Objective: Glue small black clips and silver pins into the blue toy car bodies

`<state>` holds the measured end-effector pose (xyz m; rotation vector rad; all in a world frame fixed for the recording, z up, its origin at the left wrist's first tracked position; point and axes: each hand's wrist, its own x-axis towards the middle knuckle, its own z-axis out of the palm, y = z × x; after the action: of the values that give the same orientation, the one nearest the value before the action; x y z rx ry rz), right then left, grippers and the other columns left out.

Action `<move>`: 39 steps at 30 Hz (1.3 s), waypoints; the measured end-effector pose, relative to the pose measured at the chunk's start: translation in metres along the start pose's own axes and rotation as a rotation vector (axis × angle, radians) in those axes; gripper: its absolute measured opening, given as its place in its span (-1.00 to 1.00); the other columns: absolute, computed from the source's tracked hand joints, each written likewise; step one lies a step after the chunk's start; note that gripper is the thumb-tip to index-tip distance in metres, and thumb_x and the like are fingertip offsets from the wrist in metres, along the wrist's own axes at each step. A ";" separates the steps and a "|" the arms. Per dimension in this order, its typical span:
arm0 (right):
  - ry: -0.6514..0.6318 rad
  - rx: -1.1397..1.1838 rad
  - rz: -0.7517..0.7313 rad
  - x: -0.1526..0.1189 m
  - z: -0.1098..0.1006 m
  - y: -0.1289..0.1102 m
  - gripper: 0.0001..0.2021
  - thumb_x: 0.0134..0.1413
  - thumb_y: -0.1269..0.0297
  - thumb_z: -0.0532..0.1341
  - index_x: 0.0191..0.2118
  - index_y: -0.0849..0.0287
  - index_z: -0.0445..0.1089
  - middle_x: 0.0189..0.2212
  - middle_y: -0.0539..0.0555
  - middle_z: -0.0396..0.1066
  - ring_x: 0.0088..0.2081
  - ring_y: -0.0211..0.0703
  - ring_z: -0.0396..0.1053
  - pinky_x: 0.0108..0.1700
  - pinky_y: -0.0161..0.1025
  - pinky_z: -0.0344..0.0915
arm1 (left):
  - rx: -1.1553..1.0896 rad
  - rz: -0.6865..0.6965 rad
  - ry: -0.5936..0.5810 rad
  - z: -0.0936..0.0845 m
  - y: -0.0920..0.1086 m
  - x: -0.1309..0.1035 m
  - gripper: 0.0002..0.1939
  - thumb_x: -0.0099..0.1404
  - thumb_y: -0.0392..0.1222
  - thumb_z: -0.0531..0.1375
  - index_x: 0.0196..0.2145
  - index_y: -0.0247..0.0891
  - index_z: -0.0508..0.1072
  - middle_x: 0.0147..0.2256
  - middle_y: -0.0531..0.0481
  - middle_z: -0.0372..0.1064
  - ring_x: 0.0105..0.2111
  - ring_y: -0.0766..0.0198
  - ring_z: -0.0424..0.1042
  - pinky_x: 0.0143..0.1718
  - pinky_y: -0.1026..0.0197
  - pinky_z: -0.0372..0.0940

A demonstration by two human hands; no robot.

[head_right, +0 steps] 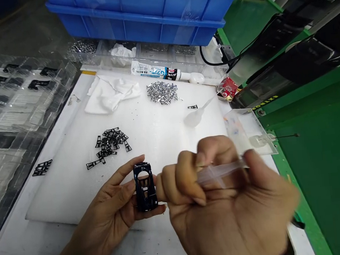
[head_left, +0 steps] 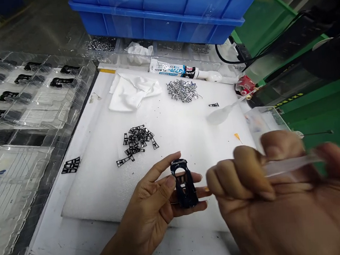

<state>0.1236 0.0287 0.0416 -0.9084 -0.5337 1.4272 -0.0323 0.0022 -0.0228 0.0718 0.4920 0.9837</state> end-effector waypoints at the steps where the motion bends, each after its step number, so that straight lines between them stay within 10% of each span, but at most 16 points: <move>1: -0.014 -0.023 -0.006 0.001 0.003 0.005 -0.55 0.28 -0.07 -0.03 -0.46 0.10 0.36 -0.74 -0.09 -0.02 -0.70 -0.28 -0.07 -0.62 -0.29 0.14 | 0.000 0.001 -0.004 0.000 0.000 0.000 -0.63 0.52 -0.38 0.08 0.19 -0.18 0.43 -0.12 -0.11 0.65 -0.12 0.14 0.66 -0.04 -0.01 0.56; 39: -0.088 -0.056 0.066 0.005 0.000 0.018 -0.57 0.26 -0.04 0.11 -0.52 0.13 0.34 -0.73 -0.09 0.03 -0.66 -0.32 0.03 -0.54 -0.30 0.23 | 0.035 -0.006 0.045 -0.001 0.003 -0.002 -0.64 0.49 -0.34 0.17 0.18 -0.13 0.48 -0.18 -0.06 0.63 -0.17 0.24 0.63 -0.05 -0.03 0.57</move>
<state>0.1132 0.0324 0.0266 -0.9179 -0.6166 1.5233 -0.0359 0.0025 -0.0222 0.0794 0.5508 0.9726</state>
